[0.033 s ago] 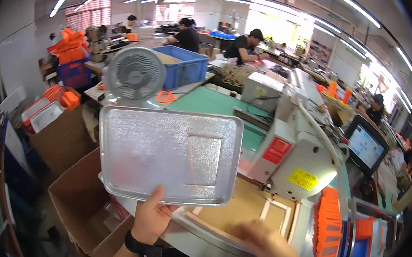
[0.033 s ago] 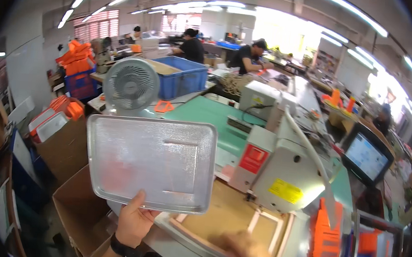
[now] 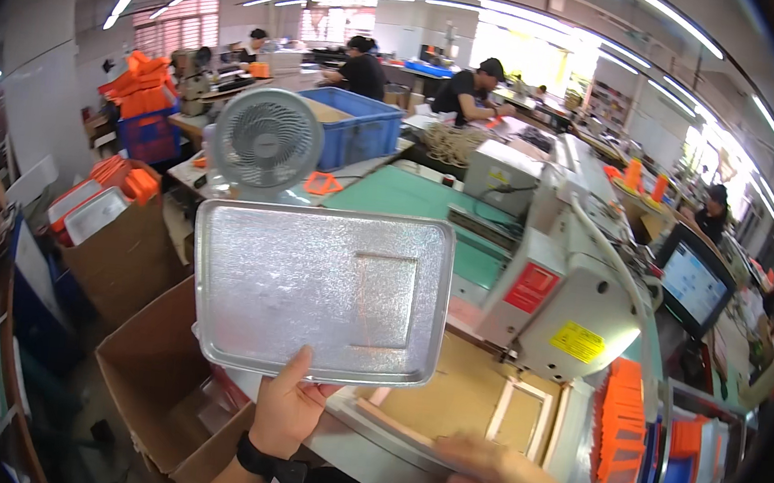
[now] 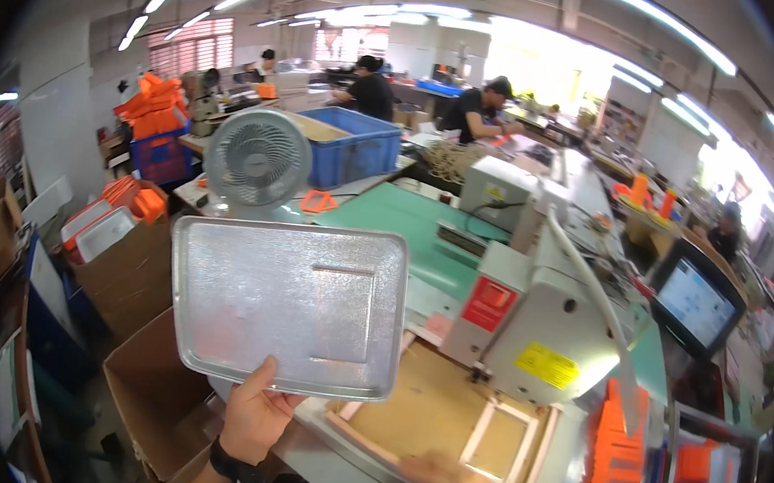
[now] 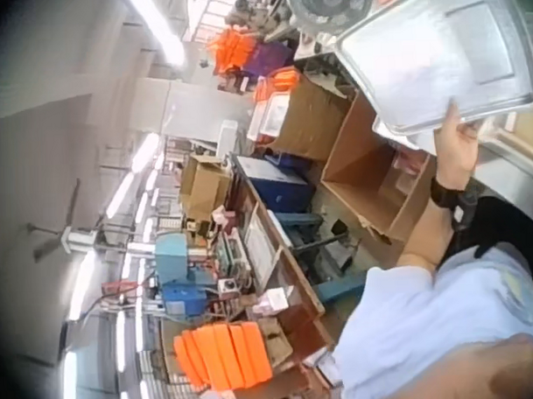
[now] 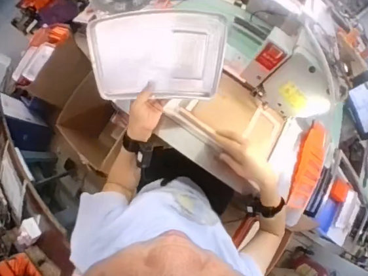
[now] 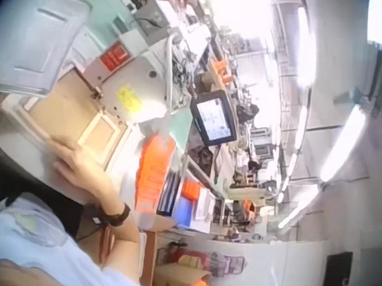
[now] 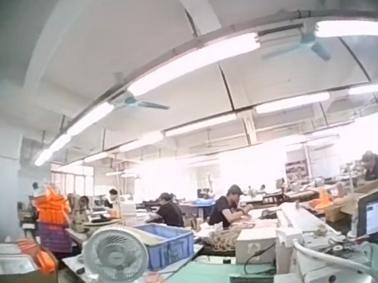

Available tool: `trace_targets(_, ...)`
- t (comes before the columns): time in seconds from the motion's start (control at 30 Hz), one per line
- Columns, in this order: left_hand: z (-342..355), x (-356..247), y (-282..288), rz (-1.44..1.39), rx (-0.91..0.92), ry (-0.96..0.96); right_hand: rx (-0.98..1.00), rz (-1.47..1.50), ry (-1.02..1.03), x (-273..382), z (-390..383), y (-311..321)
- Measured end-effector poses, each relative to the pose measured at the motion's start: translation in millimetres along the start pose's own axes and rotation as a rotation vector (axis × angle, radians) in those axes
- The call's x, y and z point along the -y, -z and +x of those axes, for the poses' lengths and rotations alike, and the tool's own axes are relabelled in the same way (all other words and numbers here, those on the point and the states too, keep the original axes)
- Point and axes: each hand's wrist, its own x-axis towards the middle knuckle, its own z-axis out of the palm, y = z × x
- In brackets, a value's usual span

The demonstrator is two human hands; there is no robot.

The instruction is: The recorder uses an industrial sewing machine to assemble orange leather first-aid cases by positioning components in a template and operating the machine cycle.

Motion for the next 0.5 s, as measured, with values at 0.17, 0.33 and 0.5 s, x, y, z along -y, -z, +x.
trace_targets(0.17, 12.3, -17.8, 13.9, -0.104, -0.098, -0.017, -0.031, -0.065, -0.023, 52.1, -2.5, 17.4)
trace_targets(0.33, 21.3, -60.5, 78.0, -0.707, 0.16, 0.181, -0.074, -0.228, -0.103, 62.5, -17.6, 6.4)
trace_targets(0.5, 38.6, -80.4, 109.4, -0.972, 0.271, 0.342, -0.142, -0.276, -0.203, 69.0, -46.0, -22.9)
